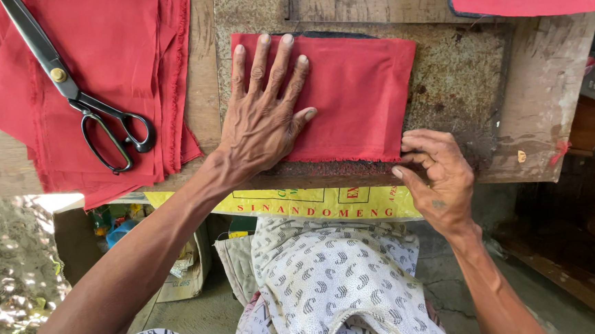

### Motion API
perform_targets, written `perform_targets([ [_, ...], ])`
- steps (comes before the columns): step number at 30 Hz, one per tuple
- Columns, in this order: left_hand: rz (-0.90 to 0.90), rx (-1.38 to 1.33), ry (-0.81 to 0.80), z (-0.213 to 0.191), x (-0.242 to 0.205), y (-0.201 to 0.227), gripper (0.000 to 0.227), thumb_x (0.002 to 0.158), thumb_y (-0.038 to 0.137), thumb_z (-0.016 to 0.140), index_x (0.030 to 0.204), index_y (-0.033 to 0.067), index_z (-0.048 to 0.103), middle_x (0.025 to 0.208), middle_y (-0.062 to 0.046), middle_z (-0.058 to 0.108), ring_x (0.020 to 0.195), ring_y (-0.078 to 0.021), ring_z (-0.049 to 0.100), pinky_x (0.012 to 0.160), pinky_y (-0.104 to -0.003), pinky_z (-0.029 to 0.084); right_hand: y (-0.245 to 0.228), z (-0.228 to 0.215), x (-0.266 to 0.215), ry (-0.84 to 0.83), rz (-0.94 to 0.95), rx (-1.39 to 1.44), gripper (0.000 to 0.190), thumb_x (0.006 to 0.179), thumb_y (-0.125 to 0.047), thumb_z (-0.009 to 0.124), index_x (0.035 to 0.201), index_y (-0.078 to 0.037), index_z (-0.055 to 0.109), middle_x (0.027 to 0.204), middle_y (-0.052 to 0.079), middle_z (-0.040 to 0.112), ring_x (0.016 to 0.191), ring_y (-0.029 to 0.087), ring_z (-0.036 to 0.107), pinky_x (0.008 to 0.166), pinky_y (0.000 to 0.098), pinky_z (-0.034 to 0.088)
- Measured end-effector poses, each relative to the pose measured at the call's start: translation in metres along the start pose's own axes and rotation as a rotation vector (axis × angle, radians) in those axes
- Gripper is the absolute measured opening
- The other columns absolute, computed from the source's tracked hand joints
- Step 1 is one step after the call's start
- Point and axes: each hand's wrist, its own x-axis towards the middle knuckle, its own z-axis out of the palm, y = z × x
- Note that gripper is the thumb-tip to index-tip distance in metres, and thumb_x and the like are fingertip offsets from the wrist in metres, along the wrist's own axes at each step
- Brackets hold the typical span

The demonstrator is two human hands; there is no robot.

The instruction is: The person folds red fabric pieces on a wooden workbench, aligns edges, and uses a small bottle to rub the surface. The person repeats the folding and rubbing process on multiple pieces.

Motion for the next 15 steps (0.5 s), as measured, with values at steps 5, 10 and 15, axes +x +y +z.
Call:
perform_targets([
  [5,0.019,-0.021,-0.007,0.001,-0.001,0.000,0.073,0.110,0.050,0.049,0.163,0.0003,0.036,0.171,-0.023,0.018,0.159,-0.0391,0.011,0.131,-0.054,0.007,0.001,-0.004,0.004,0.052,-0.062,-0.176,0.028,0.087,0.013,0.077,0.112,0.002,0.071,0.129,0.012,0.063,0.102,0.015,0.068,0.089,0.0280,0.061],
  [10,0.020,-0.015,-0.003,0.001,-0.002,-0.001,0.073,0.109,0.050,0.051,0.161,0.0012,0.037,0.170,-0.022,0.019,0.159,-0.0387,0.012,0.130,-0.053,0.007,-0.002,-0.007,0.006,0.033,-0.158,-0.327,0.022,0.085,0.008,0.080,0.104,0.000,0.076,0.119,0.012,0.068,0.104,0.017,0.068,0.090,0.0268,0.060],
  [15,0.023,-0.012,0.003,0.000,0.000,0.000,0.074,0.109,0.051,0.052,0.161,0.0003,0.037,0.170,-0.022,0.018,0.158,-0.0382,0.011,0.130,-0.053,0.006,-0.003,-0.011,0.011,-0.013,-0.101,-0.242,0.018,0.087,0.007,0.078,0.102,-0.002,0.077,0.119,0.011,0.068,0.102,0.016,0.070,0.085,0.0257,0.063],
])
